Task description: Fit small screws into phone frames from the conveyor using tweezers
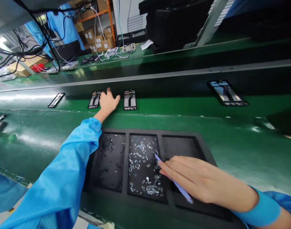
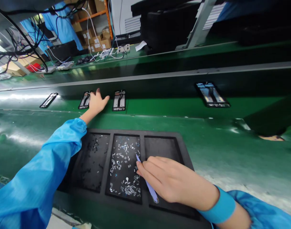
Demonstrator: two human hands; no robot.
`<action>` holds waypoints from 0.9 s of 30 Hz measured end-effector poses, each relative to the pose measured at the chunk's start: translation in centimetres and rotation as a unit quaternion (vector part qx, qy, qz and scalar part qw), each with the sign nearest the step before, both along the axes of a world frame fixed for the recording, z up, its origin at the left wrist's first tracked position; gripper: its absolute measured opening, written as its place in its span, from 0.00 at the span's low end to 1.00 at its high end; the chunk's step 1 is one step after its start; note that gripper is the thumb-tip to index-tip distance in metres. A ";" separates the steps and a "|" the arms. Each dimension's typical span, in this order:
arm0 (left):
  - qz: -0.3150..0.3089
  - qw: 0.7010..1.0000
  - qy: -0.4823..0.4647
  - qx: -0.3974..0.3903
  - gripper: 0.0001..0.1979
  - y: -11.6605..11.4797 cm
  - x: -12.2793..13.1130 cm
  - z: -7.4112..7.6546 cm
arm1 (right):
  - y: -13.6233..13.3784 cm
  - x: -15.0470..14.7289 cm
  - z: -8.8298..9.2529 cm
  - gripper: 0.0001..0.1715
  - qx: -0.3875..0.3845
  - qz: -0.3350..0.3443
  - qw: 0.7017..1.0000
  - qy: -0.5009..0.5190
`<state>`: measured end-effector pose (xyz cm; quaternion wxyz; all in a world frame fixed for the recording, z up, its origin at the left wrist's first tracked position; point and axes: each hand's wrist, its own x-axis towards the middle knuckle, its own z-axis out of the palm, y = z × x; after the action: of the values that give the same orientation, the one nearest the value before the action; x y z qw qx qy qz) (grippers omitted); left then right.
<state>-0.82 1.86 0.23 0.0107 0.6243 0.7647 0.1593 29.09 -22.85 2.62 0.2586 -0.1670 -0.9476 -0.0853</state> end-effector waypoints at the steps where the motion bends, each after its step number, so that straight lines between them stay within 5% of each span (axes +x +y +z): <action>1: 0.038 0.999 0.010 0.003 0.38 0.0 -1.5 0.0 | 0.0 -0.1 0.1 0.16 0.005 -0.002 1.000 -0.003; 5: 0.148 0.989 0.024 -0.001 0.29 -0.4 -5.9 -0.4 | -0.1 -0.5 0.4 0.16 0.027 -0.009 0.999 -0.022; 9: 0.152 0.988 0.010 0.007 0.27 -0.5 -6.4 -0.1 | -0.1 -1.2 0.6 0.14 0.036 -0.016 0.999 -0.032; 15: 0.113 0.992 -0.044 0.031 0.40 -3.2 -4.6 4.1 | 0.1 -0.9 0.1 0.14 0.004 -0.003 1.000 -0.008; 18: 0.032 0.997 -0.068 0.034 0.44 -9.8 -3.5 6.0 | 0.1 -0.6 -0.1 0.13 -0.007 -0.020 1.000 0.010; 21: -0.046 0.995 -0.084 0.024 0.45 -19.9 -1.8 6.2 | 0.0 -0.5 -0.1 0.14 0.000 -0.008 1.000 0.028; 24: -0.083 0.991 -0.088 0.063 0.41 -29.5 0.7 4.4 | -0.1 -0.7 0.0 0.15 0.004 0.010 1.000 0.023; 27: -0.034 0.994 -0.056 0.086 0.40 -34.8 3.7 1.9 | -0.2 -0.7 0.0 0.15 -0.022 0.007 1.000 0.010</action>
<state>2.87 -32.98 2.09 0.0050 0.6384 0.7250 0.2585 28.41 -23.04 2.67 0.2652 -0.1664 -0.9478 -0.0610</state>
